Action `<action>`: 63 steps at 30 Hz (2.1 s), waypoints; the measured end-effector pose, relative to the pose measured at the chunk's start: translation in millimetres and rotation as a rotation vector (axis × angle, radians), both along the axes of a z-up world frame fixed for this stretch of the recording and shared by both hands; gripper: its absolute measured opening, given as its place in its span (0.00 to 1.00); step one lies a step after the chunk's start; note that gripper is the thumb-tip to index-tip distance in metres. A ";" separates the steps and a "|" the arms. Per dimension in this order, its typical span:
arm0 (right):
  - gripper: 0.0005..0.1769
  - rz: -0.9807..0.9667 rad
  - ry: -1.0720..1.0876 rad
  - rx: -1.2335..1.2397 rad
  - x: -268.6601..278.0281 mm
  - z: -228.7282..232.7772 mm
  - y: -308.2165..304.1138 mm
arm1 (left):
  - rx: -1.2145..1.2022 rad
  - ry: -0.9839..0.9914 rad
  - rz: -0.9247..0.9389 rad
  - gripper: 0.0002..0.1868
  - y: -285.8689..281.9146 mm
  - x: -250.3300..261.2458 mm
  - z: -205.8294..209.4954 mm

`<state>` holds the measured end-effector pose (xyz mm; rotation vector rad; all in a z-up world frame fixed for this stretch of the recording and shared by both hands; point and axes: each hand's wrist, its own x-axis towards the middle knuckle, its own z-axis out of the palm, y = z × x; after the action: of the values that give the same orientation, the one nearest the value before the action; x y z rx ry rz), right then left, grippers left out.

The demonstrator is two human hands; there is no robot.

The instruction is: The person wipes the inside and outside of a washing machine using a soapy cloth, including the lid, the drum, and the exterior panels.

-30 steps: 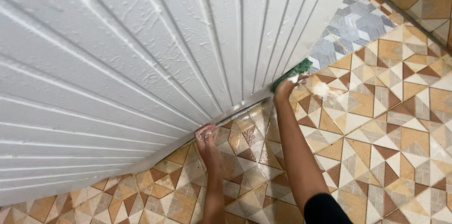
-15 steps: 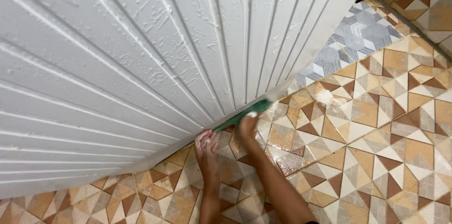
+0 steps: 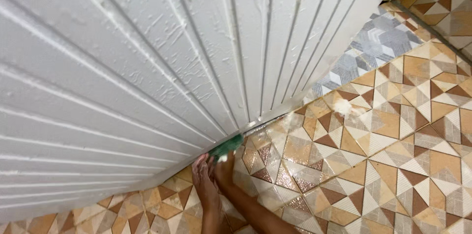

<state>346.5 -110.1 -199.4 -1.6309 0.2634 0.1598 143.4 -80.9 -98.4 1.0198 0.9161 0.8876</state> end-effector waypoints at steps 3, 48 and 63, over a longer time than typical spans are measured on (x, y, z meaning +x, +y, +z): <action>0.28 0.004 -0.020 -0.011 -5.7 0.5 0.7 | -0.087 0.089 -0.009 0.20 4.4 -8.7 -2.9; 0.21 0.239 0.165 0.375 -174.1 -61.4 95.6 | -0.103 -0.032 0.010 0.32 29.3 -151.0 -5.9; 0.17 1.140 0.276 0.130 -292.8 150.4 89.6 | -0.064 0.147 0.441 0.47 111.5 -167.2 52.9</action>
<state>53.6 -20.4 -49.0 -1.4535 -0.4942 1.2381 -23.8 30.6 -45.4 0.8482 1.3168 1.1496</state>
